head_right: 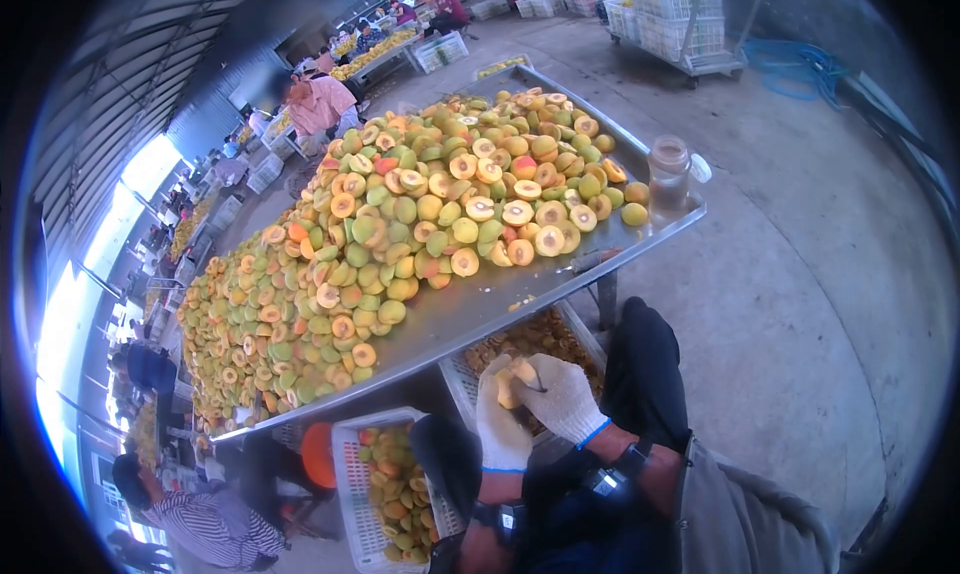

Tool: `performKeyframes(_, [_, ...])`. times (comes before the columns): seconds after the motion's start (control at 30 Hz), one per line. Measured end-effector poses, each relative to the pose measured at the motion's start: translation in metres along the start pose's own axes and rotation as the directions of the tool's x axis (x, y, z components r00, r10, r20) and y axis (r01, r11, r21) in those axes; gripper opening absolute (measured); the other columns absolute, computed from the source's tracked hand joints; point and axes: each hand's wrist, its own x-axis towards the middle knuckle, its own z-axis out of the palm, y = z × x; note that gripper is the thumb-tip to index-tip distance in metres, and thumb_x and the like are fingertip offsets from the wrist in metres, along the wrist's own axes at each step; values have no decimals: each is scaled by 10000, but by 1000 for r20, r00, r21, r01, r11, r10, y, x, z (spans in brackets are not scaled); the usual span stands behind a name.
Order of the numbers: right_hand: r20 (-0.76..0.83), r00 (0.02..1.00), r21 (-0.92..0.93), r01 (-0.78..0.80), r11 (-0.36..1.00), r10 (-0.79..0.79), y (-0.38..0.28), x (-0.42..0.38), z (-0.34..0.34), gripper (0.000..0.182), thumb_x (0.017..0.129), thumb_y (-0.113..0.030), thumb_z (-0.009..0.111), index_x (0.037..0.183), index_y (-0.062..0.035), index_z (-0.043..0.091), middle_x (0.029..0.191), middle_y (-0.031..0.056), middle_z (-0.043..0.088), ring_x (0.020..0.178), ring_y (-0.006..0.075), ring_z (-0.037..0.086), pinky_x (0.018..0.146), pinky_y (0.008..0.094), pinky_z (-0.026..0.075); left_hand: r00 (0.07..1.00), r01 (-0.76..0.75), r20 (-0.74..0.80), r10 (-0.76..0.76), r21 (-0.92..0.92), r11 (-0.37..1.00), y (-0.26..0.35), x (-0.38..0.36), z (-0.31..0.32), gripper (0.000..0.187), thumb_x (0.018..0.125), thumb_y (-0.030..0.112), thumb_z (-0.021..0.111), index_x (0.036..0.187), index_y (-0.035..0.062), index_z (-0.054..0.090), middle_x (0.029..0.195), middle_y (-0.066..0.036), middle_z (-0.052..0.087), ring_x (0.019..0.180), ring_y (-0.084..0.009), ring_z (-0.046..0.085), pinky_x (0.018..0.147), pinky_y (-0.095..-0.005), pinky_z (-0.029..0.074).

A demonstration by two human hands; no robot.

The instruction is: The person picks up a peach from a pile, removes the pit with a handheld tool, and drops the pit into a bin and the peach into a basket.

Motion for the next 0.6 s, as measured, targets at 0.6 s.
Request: performKeyframes(0.6, [393, 907, 80, -201, 976, 154, -7, -11, -5, 417, 1039, -358, 606, 1256, -4, 644, 989, 249, 731, 956, 327, 731, 850, 423, 536, 995, -66, -84, 47, -238, 969, 23, 15, 6, 429, 1052, 358, 479, 1256, -1, 599, 1018, -158, 664, 879, -260, 647, 822, -391, 561])
